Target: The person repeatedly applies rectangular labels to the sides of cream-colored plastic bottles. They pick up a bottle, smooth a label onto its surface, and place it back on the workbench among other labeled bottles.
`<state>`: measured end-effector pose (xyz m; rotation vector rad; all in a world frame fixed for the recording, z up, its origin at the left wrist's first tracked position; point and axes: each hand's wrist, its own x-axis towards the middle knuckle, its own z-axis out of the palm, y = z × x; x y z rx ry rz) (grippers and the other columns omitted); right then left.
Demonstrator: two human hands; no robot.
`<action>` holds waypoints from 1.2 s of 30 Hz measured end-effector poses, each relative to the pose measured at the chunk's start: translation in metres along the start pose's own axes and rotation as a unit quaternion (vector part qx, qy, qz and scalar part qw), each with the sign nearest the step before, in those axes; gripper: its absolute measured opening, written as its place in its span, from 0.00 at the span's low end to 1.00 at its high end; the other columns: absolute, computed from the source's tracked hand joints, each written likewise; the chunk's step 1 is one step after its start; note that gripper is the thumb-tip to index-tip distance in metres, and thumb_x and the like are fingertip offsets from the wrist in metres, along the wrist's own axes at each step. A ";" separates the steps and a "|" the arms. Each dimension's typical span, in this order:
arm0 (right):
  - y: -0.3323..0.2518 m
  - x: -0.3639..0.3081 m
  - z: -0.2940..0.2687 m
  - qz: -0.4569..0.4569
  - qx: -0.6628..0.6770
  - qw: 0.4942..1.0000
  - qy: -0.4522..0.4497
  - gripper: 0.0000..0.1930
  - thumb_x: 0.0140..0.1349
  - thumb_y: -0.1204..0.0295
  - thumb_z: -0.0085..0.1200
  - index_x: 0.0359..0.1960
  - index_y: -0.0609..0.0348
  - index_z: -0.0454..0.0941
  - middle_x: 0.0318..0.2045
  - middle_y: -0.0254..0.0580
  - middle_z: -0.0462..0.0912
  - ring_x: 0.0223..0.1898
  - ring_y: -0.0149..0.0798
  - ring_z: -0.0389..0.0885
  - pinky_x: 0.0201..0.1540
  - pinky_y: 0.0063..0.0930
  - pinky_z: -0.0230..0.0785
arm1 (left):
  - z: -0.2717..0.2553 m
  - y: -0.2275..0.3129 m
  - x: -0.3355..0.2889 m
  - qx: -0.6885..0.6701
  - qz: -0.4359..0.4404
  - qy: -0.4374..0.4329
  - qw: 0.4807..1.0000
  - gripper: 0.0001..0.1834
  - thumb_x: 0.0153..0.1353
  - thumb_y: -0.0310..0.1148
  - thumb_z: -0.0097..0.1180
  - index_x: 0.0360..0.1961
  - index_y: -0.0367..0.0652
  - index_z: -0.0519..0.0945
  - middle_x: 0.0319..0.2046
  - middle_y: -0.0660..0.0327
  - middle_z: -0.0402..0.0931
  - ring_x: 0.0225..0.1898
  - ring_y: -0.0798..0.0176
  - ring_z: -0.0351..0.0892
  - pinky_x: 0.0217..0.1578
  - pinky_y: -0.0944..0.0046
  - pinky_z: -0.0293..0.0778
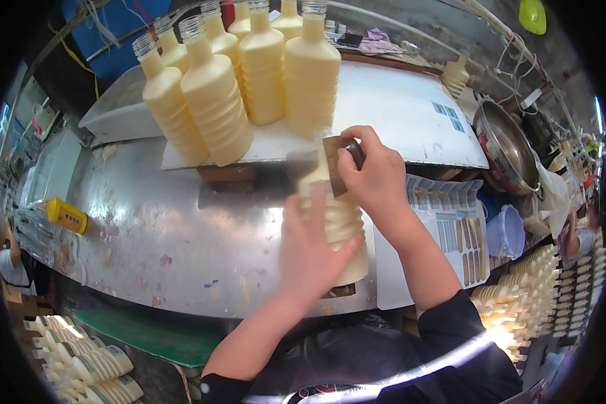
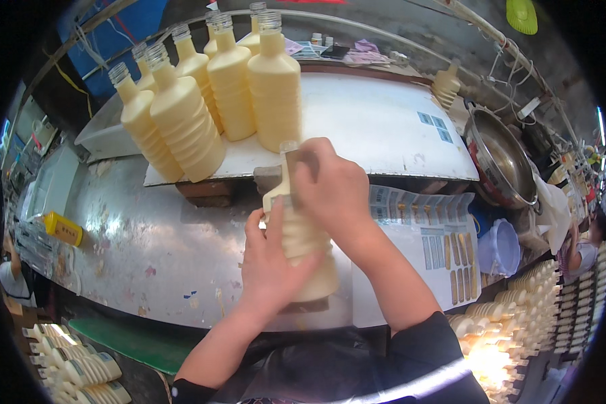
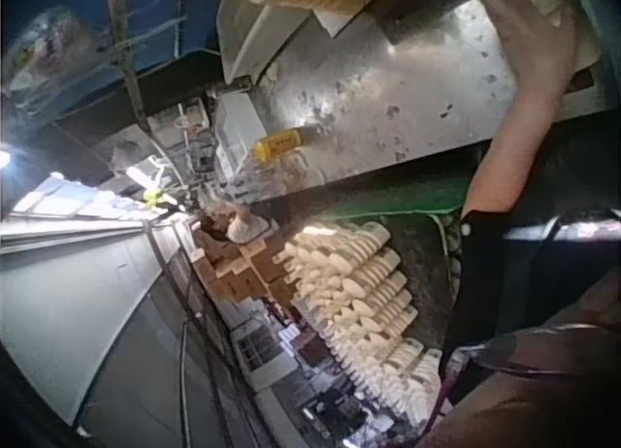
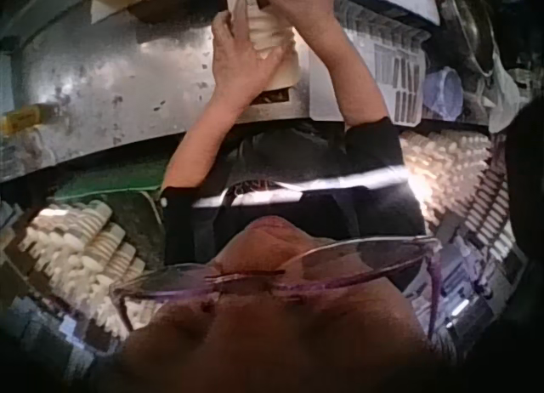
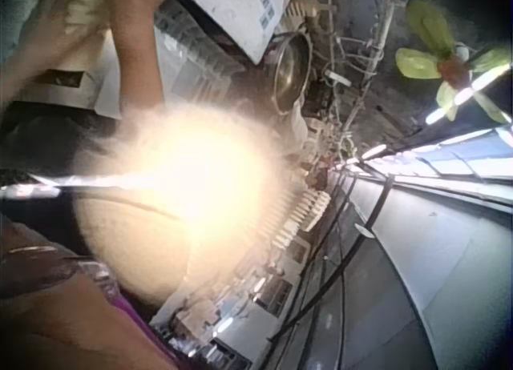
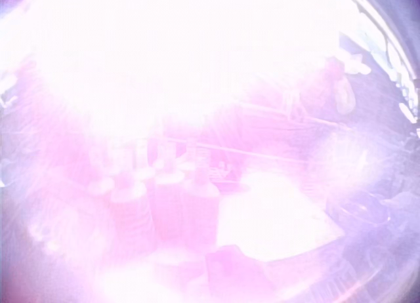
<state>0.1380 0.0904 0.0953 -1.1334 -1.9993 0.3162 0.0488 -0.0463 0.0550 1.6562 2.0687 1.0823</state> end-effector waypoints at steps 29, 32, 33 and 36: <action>-0.036 0.000 0.012 -0.104 -0.059 0.993 -0.006 0.11 0.53 0.79 0.57 0.38 0.61 0.71 0.24 0.47 0.82 0.25 0.50 0.86 0.26 0.42 0.76 | 0.005 0.018 0.006 -0.062 -0.103 0.006 0.993 0.50 0.52 0.48 0.73 0.70 0.34 0.63 0.59 0.40 0.72 0.61 0.36 0.74 0.60 0.45 0.71; -0.040 -0.004 0.034 -0.140 -0.061 0.988 -0.010 0.14 0.50 0.80 0.58 0.39 0.61 0.71 0.25 0.47 0.81 0.25 0.50 0.86 0.27 0.40 0.77 | -0.002 0.017 0.008 -0.096 -0.125 -0.031 0.987 0.44 0.55 0.52 0.69 0.65 0.35 0.68 0.58 0.40 0.73 0.60 0.36 0.74 0.58 0.44 0.71; -0.038 -0.005 0.036 -0.136 -0.059 0.989 -0.027 0.14 0.50 0.80 0.58 0.39 0.61 0.71 0.25 0.47 0.81 0.26 0.51 0.85 0.27 0.40 0.77 | 0.001 0.014 0.007 -0.113 -0.107 -0.021 0.988 0.42 0.56 0.53 0.68 0.63 0.35 0.70 0.58 0.40 0.73 0.60 0.36 0.75 0.58 0.44 0.71; -0.021 -0.005 0.028 -0.143 -0.035 0.989 -0.020 0.13 0.55 0.77 0.57 0.42 0.61 0.72 0.26 0.49 0.82 0.28 0.54 0.85 0.30 0.43 0.77 | 0.007 0.007 0.003 -0.139 -0.058 0.003 0.989 0.47 0.59 0.46 0.66 0.74 0.36 0.60 0.63 0.40 0.70 0.63 0.39 0.73 0.63 0.48 0.68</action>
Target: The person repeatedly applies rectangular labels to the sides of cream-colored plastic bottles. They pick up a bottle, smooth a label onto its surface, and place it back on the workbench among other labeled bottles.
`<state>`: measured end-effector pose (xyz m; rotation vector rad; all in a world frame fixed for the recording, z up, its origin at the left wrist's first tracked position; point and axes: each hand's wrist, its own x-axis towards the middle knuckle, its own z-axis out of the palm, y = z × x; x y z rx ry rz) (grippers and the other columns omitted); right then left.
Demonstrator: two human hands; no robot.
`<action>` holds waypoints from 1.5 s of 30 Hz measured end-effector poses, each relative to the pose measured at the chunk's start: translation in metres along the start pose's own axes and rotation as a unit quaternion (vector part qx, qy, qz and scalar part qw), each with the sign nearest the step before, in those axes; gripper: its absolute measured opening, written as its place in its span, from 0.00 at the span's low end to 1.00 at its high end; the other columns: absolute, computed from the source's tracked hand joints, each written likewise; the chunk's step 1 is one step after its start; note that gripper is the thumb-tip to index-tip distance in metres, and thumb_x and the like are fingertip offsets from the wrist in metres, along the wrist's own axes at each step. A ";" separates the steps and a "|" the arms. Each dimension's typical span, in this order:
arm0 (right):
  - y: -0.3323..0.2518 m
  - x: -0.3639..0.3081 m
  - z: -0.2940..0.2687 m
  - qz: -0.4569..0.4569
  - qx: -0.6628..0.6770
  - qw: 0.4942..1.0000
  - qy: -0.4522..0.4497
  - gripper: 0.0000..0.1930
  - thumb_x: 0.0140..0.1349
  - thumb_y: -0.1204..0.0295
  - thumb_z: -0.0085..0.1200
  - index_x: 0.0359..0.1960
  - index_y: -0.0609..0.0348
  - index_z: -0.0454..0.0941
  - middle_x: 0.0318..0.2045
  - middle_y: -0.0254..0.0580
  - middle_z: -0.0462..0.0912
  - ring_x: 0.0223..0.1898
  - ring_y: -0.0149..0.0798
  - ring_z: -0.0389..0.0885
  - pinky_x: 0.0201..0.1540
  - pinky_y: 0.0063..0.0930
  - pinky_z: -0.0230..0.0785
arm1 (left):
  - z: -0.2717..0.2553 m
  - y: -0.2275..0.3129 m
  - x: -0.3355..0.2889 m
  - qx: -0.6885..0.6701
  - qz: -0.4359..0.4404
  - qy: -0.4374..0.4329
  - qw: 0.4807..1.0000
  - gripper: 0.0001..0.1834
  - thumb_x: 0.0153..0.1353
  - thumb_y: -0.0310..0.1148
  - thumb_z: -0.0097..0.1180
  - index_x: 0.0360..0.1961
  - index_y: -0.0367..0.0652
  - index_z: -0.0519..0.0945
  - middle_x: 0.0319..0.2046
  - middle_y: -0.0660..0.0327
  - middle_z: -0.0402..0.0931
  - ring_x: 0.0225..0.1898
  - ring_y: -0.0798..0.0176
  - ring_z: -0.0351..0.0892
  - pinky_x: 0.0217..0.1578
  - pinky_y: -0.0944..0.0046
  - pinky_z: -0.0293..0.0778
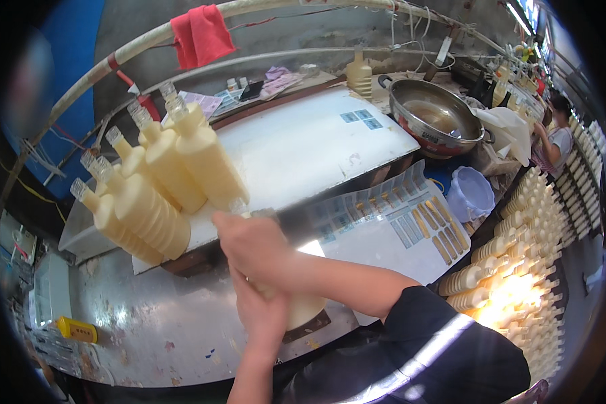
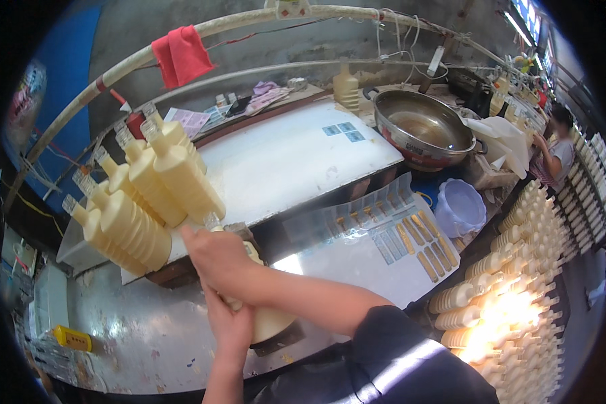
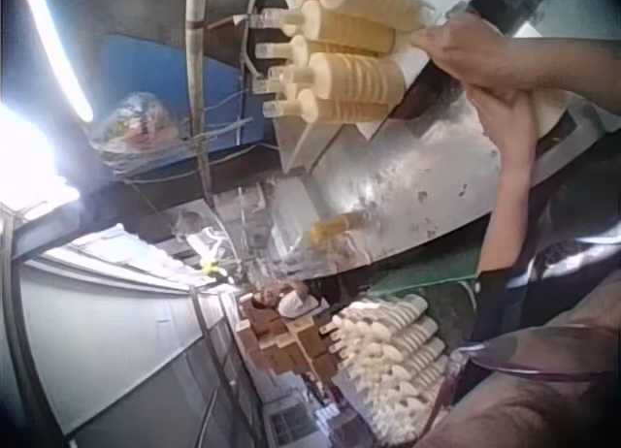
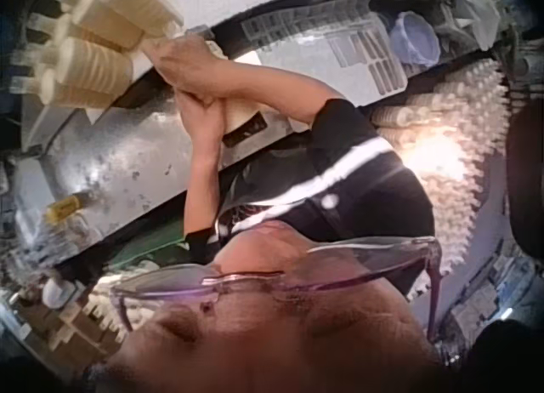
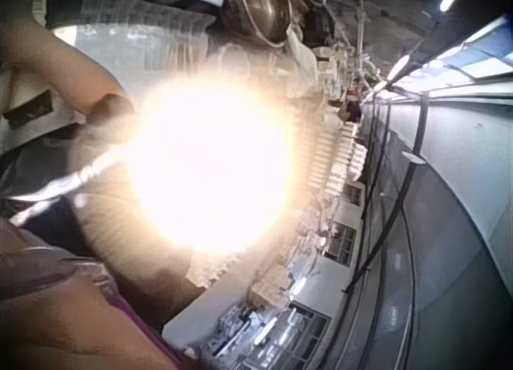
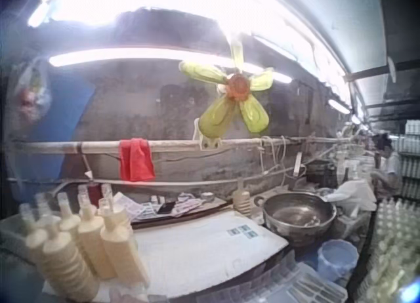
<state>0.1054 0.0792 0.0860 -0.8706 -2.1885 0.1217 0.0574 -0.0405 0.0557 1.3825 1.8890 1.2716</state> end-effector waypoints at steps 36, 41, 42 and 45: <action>0.239 -0.058 -0.158 0.158 -0.207 0.942 -0.209 0.14 0.64 0.68 0.55 0.48 0.58 0.85 0.55 0.46 0.84 0.50 0.54 0.84 0.53 0.44 0.77 | -0.003 -0.036 -0.007 -0.166 -0.025 -0.039 0.985 0.53 0.60 0.35 0.61 0.81 0.37 0.44 0.72 0.43 0.59 0.70 0.48 0.65 0.70 0.54 0.61; 0.219 -0.081 -0.151 0.130 -0.209 0.964 -0.104 0.21 0.56 0.66 0.69 0.51 0.58 0.82 0.59 0.43 0.82 0.48 0.51 0.86 0.50 0.40 0.80 | -0.003 -0.038 -0.011 -0.188 -0.065 -0.031 0.980 0.45 0.68 0.30 0.50 0.81 0.42 0.44 0.74 0.44 0.57 0.72 0.53 0.63 0.72 0.54 0.58; 0.224 -0.086 -0.147 0.083 -0.224 0.969 -0.066 0.19 0.57 0.68 0.68 0.50 0.57 0.82 0.56 0.43 0.84 0.46 0.50 0.87 0.48 0.38 0.80 | -0.003 -0.033 -0.015 -0.216 -0.091 -0.015 0.972 0.42 0.70 0.33 0.49 0.81 0.41 0.47 0.73 0.45 0.58 0.70 0.53 0.64 0.70 0.53 0.60; 0.247 -0.108 -0.142 -0.021 -0.251 0.967 0.032 0.12 0.58 0.74 0.65 0.45 0.55 0.84 0.45 0.41 0.88 0.40 0.47 0.88 0.41 0.35 0.81 | -0.003 -0.052 -0.038 -0.155 -0.034 -0.019 0.987 0.42 0.68 0.35 0.53 0.79 0.39 0.50 0.71 0.46 0.59 0.67 0.52 0.67 0.68 0.52 0.63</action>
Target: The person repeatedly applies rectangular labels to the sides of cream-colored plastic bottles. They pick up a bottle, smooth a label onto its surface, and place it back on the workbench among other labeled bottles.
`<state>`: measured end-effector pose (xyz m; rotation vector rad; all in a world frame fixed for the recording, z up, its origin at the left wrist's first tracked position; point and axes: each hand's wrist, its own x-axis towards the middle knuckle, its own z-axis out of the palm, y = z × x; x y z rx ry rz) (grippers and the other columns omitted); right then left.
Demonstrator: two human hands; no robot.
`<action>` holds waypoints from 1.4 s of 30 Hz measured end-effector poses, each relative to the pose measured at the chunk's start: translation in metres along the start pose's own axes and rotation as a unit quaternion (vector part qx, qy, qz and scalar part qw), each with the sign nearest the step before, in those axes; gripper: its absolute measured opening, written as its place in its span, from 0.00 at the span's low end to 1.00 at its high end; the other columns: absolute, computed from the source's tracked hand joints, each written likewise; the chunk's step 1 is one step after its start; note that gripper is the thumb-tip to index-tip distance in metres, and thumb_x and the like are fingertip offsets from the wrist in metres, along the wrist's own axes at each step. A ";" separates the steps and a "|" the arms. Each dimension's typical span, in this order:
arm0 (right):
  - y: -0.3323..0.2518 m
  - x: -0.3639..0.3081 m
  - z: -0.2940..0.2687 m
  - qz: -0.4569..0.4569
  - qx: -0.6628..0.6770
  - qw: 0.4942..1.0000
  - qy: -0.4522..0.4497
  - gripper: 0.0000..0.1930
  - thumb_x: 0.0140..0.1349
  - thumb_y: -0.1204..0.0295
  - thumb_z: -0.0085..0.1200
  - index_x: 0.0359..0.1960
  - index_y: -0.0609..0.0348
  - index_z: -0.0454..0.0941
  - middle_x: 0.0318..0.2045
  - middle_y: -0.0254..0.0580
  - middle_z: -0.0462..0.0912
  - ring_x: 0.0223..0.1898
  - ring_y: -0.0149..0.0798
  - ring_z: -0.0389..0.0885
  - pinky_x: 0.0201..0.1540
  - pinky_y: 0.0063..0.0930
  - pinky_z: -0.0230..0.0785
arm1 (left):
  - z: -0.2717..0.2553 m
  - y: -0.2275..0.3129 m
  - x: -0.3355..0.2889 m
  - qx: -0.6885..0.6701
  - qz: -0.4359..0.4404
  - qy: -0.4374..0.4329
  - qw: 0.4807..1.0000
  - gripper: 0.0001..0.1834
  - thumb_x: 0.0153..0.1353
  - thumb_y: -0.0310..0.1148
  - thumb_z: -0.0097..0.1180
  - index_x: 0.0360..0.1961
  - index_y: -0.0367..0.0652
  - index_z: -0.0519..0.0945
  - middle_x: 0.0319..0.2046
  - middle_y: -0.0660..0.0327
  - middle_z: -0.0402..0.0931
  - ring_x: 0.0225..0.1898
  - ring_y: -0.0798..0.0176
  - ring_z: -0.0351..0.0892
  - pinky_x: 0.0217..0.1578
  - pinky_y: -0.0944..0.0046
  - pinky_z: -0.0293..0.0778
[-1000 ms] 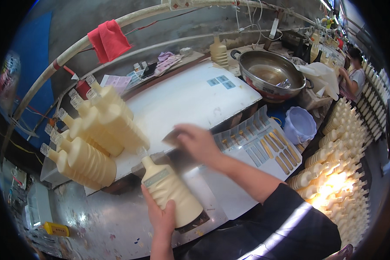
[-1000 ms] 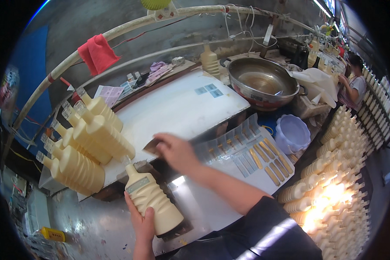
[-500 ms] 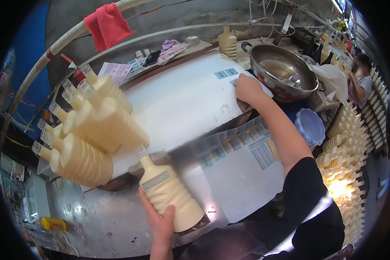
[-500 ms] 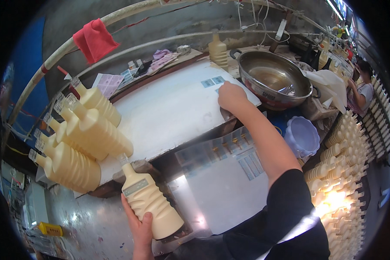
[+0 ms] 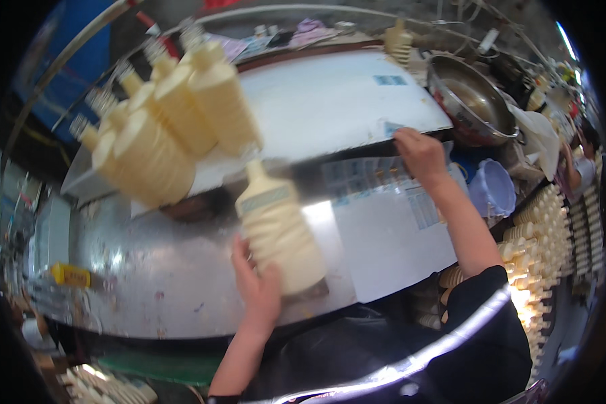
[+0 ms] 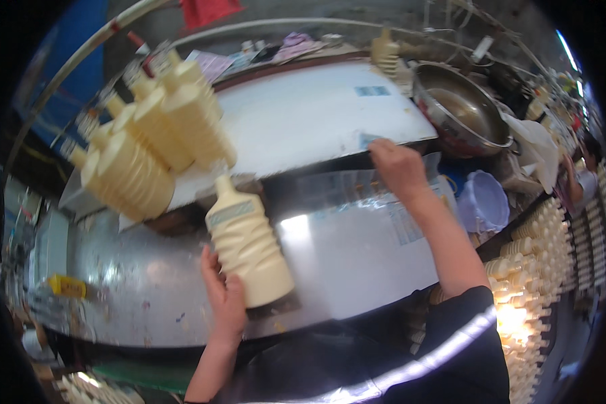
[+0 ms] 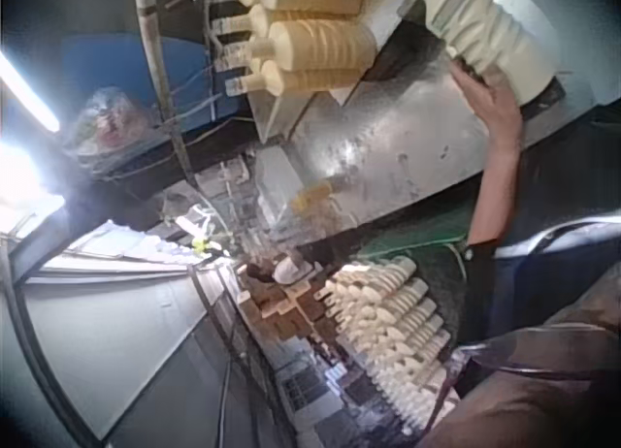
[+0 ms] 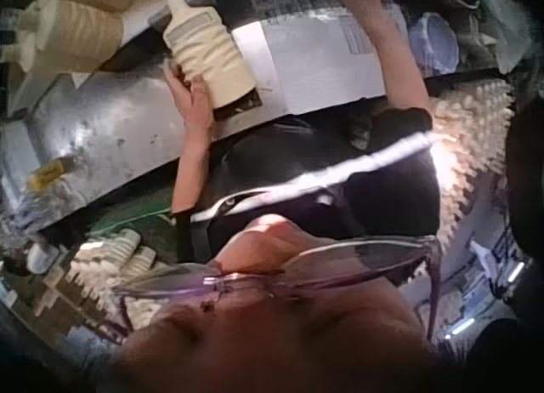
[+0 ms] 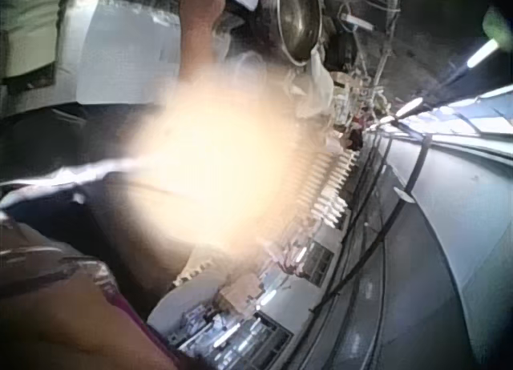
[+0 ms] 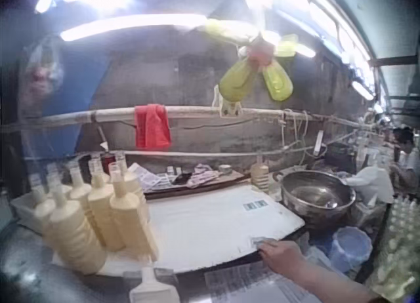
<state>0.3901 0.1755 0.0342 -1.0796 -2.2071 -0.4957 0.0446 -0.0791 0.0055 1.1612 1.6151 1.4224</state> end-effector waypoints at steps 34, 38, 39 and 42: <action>-0.240 -0.062 -0.078 -0.113 0.355 0.927 -0.050 0.14 0.61 0.70 0.62 0.46 0.66 0.82 0.41 0.49 0.86 0.20 0.38 0.78 0.23 0.30 0.71 | 0.000 -0.013 -0.020 -0.062 0.033 0.054 0.996 0.33 0.64 0.34 0.62 0.67 0.34 0.67 0.63 0.47 0.67 0.65 0.50 0.67 0.68 0.52 0.61; -0.248 -0.038 -0.079 0.236 0.433 0.838 -0.232 0.22 0.62 0.65 0.64 0.53 0.65 0.75 0.31 0.42 0.80 0.24 0.37 0.77 0.30 0.30 0.71 | 0.003 -0.018 -0.022 0.040 0.097 0.061 0.993 0.35 0.63 0.34 0.63 0.68 0.34 0.65 0.63 0.45 0.66 0.66 0.46 0.66 0.68 0.49 0.61; -0.249 -0.037 -0.069 0.285 0.443 0.812 -0.252 0.24 0.61 0.64 0.66 0.54 0.64 0.73 0.29 0.40 0.78 0.25 0.36 0.76 0.31 0.29 0.71 | 0.007 -0.016 -0.024 0.067 0.096 0.063 0.991 0.36 0.62 0.34 0.63 0.68 0.33 0.65 0.63 0.44 0.66 0.66 0.45 0.66 0.68 0.48 0.61; -0.248 -0.032 -0.058 0.367 0.469 0.746 -0.298 0.33 0.56 0.61 0.71 0.57 0.64 0.70 0.26 0.30 0.70 0.30 0.25 0.71 0.36 0.23 0.68 | 0.012 -0.009 -0.025 0.108 0.097 0.067 0.987 0.38 0.60 0.34 0.65 0.69 0.33 0.63 0.62 0.43 0.66 0.65 0.44 0.66 0.67 0.47 0.62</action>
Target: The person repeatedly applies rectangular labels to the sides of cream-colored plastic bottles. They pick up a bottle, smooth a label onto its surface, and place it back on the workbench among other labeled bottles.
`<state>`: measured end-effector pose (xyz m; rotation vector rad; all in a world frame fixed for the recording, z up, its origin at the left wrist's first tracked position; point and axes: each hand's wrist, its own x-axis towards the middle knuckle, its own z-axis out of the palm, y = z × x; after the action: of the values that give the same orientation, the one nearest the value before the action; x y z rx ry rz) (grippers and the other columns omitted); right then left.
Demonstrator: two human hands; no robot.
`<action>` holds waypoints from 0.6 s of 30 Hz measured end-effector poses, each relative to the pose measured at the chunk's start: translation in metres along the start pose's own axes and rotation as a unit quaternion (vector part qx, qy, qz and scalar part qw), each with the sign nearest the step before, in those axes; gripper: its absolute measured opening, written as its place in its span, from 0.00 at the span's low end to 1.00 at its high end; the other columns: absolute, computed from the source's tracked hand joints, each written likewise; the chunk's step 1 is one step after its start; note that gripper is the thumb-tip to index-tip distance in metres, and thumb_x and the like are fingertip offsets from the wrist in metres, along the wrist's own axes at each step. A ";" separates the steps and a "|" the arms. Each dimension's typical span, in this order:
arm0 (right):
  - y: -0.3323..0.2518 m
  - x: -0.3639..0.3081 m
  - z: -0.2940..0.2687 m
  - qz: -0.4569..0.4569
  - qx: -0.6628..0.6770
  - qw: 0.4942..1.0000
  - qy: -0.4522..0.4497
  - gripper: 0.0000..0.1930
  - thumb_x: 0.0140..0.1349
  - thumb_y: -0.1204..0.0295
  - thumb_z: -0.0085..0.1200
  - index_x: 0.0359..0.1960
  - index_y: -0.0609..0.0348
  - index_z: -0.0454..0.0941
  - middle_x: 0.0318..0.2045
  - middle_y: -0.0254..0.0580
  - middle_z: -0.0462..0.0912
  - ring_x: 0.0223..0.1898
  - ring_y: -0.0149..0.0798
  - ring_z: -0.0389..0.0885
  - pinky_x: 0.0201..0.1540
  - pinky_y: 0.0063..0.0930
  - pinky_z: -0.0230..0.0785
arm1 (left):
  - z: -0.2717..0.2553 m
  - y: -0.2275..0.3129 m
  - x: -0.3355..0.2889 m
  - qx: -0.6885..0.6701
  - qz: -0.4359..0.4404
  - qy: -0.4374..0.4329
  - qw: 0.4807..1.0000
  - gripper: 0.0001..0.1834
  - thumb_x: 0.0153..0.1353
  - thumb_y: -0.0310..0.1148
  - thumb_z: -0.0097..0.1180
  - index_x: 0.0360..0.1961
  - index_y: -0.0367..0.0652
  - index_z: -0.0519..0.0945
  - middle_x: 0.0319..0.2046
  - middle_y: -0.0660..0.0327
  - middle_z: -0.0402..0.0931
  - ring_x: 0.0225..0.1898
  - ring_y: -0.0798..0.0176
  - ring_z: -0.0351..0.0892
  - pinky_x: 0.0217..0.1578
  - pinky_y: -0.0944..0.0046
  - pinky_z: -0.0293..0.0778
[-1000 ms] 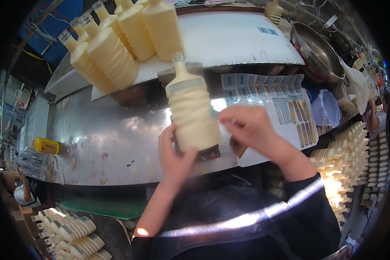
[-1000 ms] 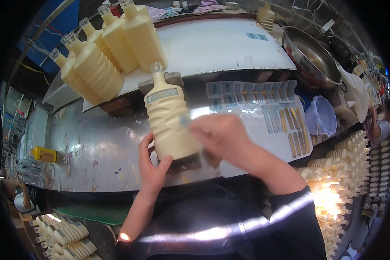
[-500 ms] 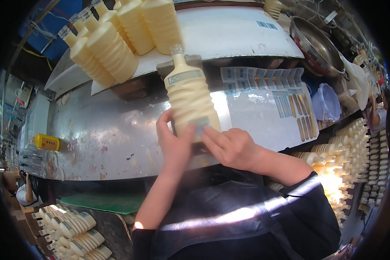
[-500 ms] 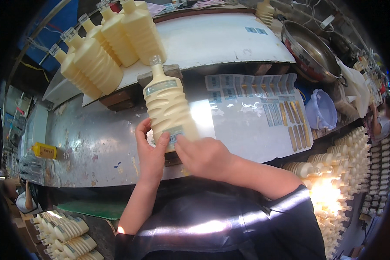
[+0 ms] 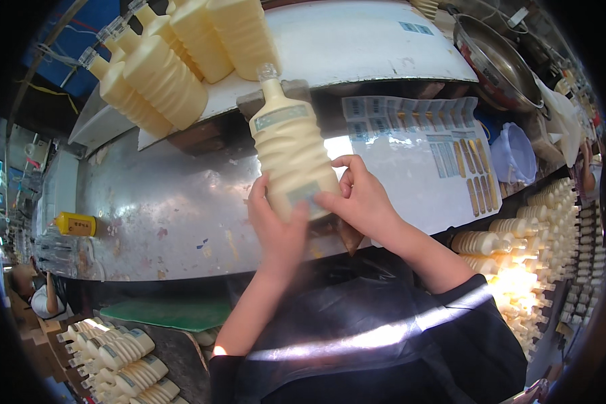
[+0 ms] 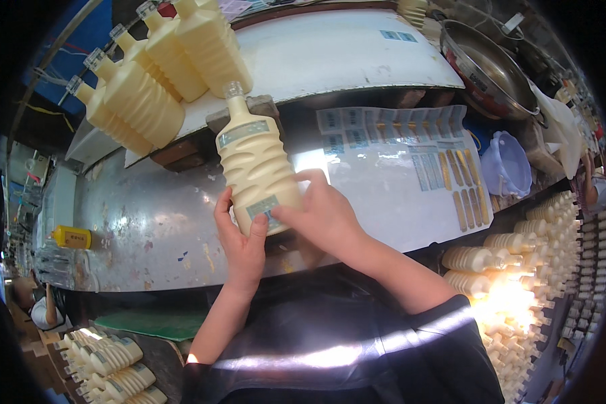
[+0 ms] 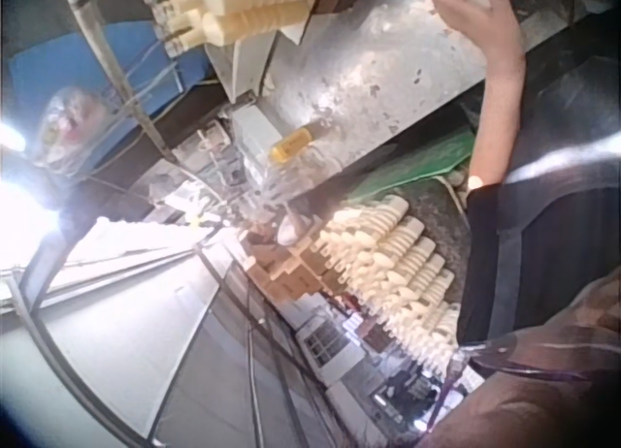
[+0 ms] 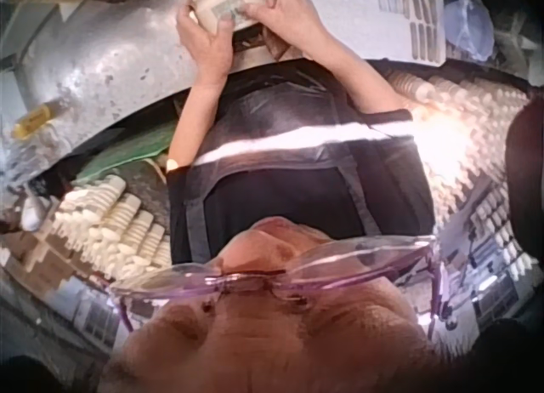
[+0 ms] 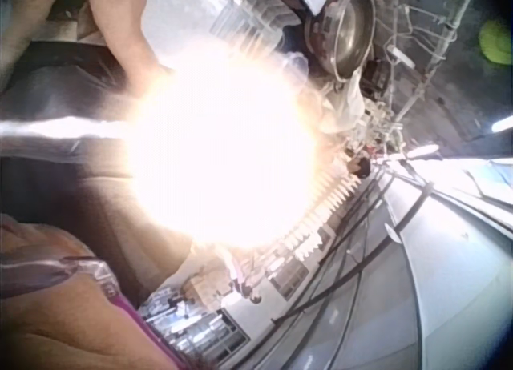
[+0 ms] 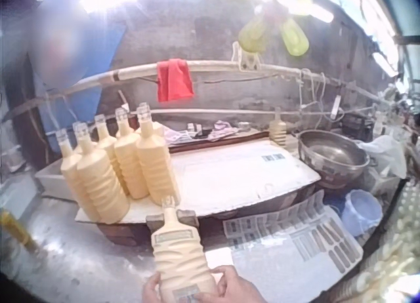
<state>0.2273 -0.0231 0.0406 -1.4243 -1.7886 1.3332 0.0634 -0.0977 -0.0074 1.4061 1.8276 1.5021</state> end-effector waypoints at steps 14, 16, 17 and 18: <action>0.005 -0.001 0.000 0.015 0.044 0.999 -0.016 0.36 0.54 0.60 0.73 0.59 0.67 0.71 0.27 0.27 0.70 0.30 0.22 0.69 0.35 0.21 0.68 | -0.003 -0.002 0.000 -0.094 -0.047 -0.011 0.994 0.39 0.60 0.33 0.66 0.69 0.34 0.62 0.63 0.46 0.64 0.65 0.50 0.67 0.67 0.51 0.64; 0.006 -0.001 0.001 0.014 0.045 0.999 -0.014 0.36 0.54 0.60 0.73 0.59 0.66 0.71 0.27 0.26 0.70 0.30 0.22 0.70 0.35 0.21 0.68 | -0.003 -0.004 -0.001 -0.100 -0.047 -0.014 0.994 0.39 0.60 0.33 0.66 0.69 0.34 0.62 0.63 0.46 0.64 0.65 0.50 0.66 0.67 0.51 0.64; 0.006 0.000 0.002 0.014 0.045 0.999 -0.013 0.36 0.54 0.60 0.73 0.59 0.66 0.71 0.27 0.26 0.70 0.30 0.22 0.70 0.35 0.21 0.68 | -0.003 -0.005 -0.001 -0.103 -0.047 -0.015 0.993 0.39 0.60 0.33 0.65 0.69 0.34 0.62 0.63 0.46 0.64 0.66 0.50 0.66 0.67 0.51 0.64; 0.006 -0.001 0.001 0.013 0.039 0.999 -0.015 0.36 0.54 0.60 0.73 0.60 0.66 0.71 0.28 0.27 0.70 0.31 0.22 0.70 0.35 0.21 0.68 | -0.003 -0.006 -0.001 -0.097 -0.044 -0.017 0.994 0.39 0.60 0.33 0.65 0.70 0.34 0.62 0.64 0.47 0.63 0.66 0.50 0.66 0.67 0.51 0.64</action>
<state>0.2291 -0.0243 0.0347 -1.3969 -1.7224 1.4288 0.0590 -0.0997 -0.0118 1.2369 1.6511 1.5537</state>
